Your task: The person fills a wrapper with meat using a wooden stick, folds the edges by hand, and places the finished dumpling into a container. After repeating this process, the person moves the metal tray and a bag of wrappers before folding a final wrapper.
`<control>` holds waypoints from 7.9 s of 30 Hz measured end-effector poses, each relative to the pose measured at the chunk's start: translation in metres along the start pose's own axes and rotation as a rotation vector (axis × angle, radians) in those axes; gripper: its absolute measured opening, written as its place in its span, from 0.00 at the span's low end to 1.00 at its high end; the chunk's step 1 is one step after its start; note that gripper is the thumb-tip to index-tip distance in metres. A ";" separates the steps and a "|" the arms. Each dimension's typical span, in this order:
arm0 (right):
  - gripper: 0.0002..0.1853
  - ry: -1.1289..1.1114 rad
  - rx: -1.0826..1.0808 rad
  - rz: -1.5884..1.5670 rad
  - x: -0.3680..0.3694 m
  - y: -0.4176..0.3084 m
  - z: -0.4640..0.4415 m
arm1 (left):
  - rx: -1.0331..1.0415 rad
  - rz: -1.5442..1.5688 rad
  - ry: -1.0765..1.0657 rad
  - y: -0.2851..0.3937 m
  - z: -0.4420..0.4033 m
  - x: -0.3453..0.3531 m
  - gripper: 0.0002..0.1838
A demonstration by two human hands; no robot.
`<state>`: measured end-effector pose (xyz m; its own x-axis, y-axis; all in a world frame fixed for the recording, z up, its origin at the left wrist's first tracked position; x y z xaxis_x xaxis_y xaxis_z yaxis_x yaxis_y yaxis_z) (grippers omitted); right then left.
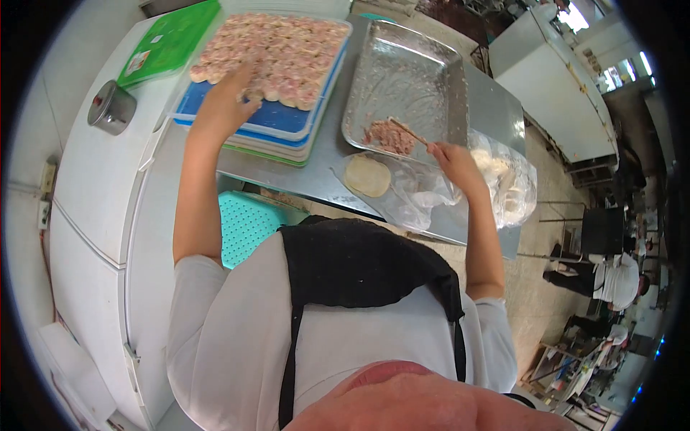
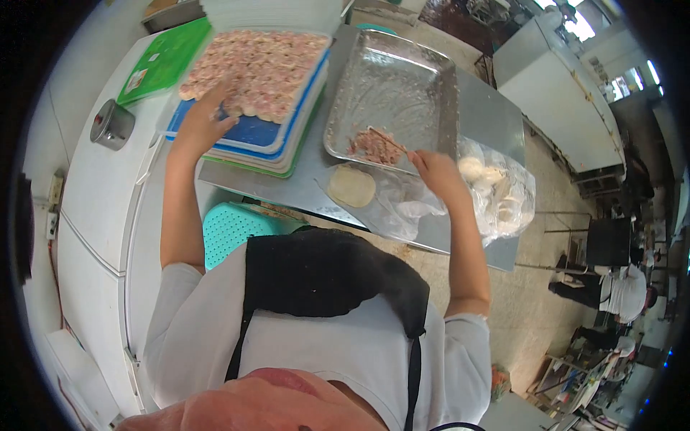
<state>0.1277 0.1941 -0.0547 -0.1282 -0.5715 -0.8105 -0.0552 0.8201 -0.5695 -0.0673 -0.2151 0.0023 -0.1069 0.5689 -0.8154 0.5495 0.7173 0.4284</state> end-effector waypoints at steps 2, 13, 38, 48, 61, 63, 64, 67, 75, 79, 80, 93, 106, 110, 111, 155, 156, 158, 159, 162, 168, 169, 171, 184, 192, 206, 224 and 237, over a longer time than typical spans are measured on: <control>0.21 -0.199 -0.022 0.474 -0.022 0.010 -0.019 | -0.009 -0.090 0.078 0.035 0.015 -0.006 0.29; 0.12 -0.330 -0.282 0.500 0.042 0.060 -0.050 | 0.320 0.313 -0.511 0.143 0.075 0.204 0.11; 0.13 -0.349 -0.621 0.381 0.019 0.042 -0.072 | 0.097 0.250 -0.361 0.155 0.075 0.206 0.16; 0.13 -0.259 -0.378 0.237 0.044 0.036 -0.035 | 0.215 0.406 -0.407 0.139 0.069 0.204 0.14; 0.22 -0.309 -0.103 -0.035 0.012 0.030 -0.081 | 0.311 0.347 -0.642 0.101 0.070 0.232 0.17; 0.22 -0.325 -0.002 -0.101 0.008 0.027 -0.074 | 0.440 0.384 -0.510 0.103 0.071 0.222 0.15; 0.22 -0.277 0.044 -0.208 0.007 0.028 -0.070 | 0.444 0.390 -0.509 0.101 0.072 0.224 0.15; 0.22 -0.224 0.125 -0.290 0.005 0.035 -0.057 | 0.449 0.395 -0.519 0.096 0.070 0.227 0.12; 0.19 -0.408 -0.049 0.203 0.021 0.038 -0.034 | 0.024 0.574 -0.703 0.102 0.055 0.207 0.10; 0.19 -0.305 -0.038 -0.152 0.012 0.054 -0.033 | -0.062 0.573 -0.761 0.107 0.046 0.207 0.13; 0.20 -0.235 0.091 -0.353 0.008 0.055 -0.033 | -0.328 1.046 -0.717 0.102 0.044 0.220 0.15; 0.16 0.298 -0.360 -0.286 0.046 0.022 -0.043 | -0.631 2.294 -0.281 0.173 -0.025 0.172 0.34; 0.15 -0.259 -0.180 0.475 -0.058 -0.029 -0.021 | -1.112 2.114 -0.107 0.177 -0.020 0.187 0.41; 0.14 0.034 -0.391 0.264 -0.039 -0.002 -0.019 | -1.057 2.205 -0.051 0.183 -0.028 0.198 0.36; 0.14 0.034 -0.428 0.227 -0.039 0.007 -0.023 | -1.084 2.231 0.012 0.184 -0.028 0.199 0.34; 0.17 -0.156 -0.476 -0.208 -0.068 0.019 -0.001 | 0.150 0.579 -0.462 0.202 -0.001 0.121 0.18; 0.16 -0.181 -0.531 -0.153 -0.069 0.017 -0.004 | 0.172 0.484 -0.459 0.200 -0.002 0.118 0.15; 0.16 -0.156 -0.464 0.010 -0.099 -0.009 -0.001 | 0.114 0.532 -0.480 0.190 -0.001 0.115 0.14; 0.15 -0.136 -0.395 0.161 -0.107 -0.022 0.002 | 0.047 0.576 -0.505 0.184 -0.001 0.112 0.14; 0.15 0.038 -0.482 0.019 -0.092 -0.058 0.012 | 0.035 0.660 -0.478 0.171 -0.003 0.094 0.14; 0.14 0.026 -0.454 0.014 -0.066 -0.095 -0.015 | 0.070 0.709 -0.232 0.132 0.011 0.052 0.14; 0.14 0.030 -0.457 0.018 -0.065 -0.104 -0.016 | 0.076 0.708 -0.228 0.126 0.014 0.041 0.14; 0.15 0.083 -0.449 -0.141 -0.061 -0.123 -0.015 | 0.075 0.782 -0.383 0.116 0.016 0.017 0.17; 0.17 0.029 -0.148 -0.435 0.014 -0.136 -0.019 | 0.008 0.507 -0.217 -0.031 0.007 -0.049 0.29; 0.19 0.269 0.238 -0.840 0.030 -0.096 0.033 | -0.060 0.128 -0.041 -0.083 -0.017 -0.051 0.37; 0.21 0.064 0.214 -0.428 -0.009 -0.034 0.014 | 0.002 0.067 -0.060 -0.050 -0.020 -0.002 0.41; 0.12 -0.299 -0.363 0.522 0.000 0.064 -0.049 | 0.248 0.361 -0.528 0.163 0.077 0.200 0.11; 0.19 -0.293 -0.250 0.191 -0.001 0.071 -0.053 | 0.162 0.280 -0.347 0.171 0.072 0.209 0.15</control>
<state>0.0716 0.2541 -0.0870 0.1256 -0.3630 -0.9233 -0.3009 0.8729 -0.3841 0.0638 -0.0026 -0.1230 0.3319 0.5433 -0.7712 0.6429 0.4679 0.6064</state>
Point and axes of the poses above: each hand's wrist, its own z-axis away from the middle knuckle, its own x-axis out of the palm, y = z × x, the point moved 1 cm from there along -z, towards the middle knuckle, and after that the axes turned 8 degrees about -x, right-handed, at the moved point
